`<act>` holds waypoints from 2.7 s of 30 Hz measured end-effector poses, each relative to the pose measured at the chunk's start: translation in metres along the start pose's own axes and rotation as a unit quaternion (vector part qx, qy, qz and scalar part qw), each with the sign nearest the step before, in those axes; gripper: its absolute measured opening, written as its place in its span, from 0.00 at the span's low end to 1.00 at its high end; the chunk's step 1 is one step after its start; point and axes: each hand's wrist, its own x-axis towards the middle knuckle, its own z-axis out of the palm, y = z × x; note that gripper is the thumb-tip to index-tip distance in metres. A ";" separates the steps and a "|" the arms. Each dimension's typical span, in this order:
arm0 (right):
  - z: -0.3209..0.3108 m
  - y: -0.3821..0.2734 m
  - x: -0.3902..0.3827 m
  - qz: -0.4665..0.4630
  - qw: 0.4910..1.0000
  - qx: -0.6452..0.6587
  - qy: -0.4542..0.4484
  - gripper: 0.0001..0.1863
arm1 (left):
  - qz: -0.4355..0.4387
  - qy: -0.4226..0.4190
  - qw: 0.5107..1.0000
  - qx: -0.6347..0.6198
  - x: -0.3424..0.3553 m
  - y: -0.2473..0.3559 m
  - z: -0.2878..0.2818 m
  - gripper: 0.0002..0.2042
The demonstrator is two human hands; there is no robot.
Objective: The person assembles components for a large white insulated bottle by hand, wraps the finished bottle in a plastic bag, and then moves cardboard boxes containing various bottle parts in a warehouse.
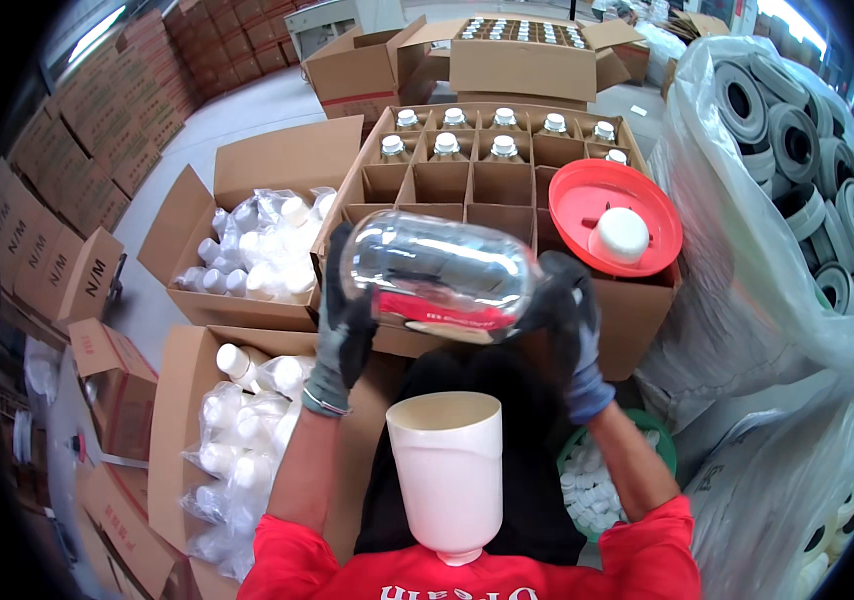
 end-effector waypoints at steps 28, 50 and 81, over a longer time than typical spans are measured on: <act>0.039 -0.136 -0.109 -0.008 0.917 0.222 -0.331 0.50 | -0.491 -0.004 0.863 -0.118 -0.294 -0.040 -0.124 0.29; 0.002 -0.179 0.031 -0.133 0.976 0.059 -0.162 0.38 | -0.394 -0.061 0.903 -0.162 -0.168 -0.129 -0.021 0.30; 0.025 -0.155 0.065 -0.089 0.958 0.144 -0.231 0.41 | -0.406 -0.131 0.900 -0.087 -0.154 -0.098 -0.048 0.31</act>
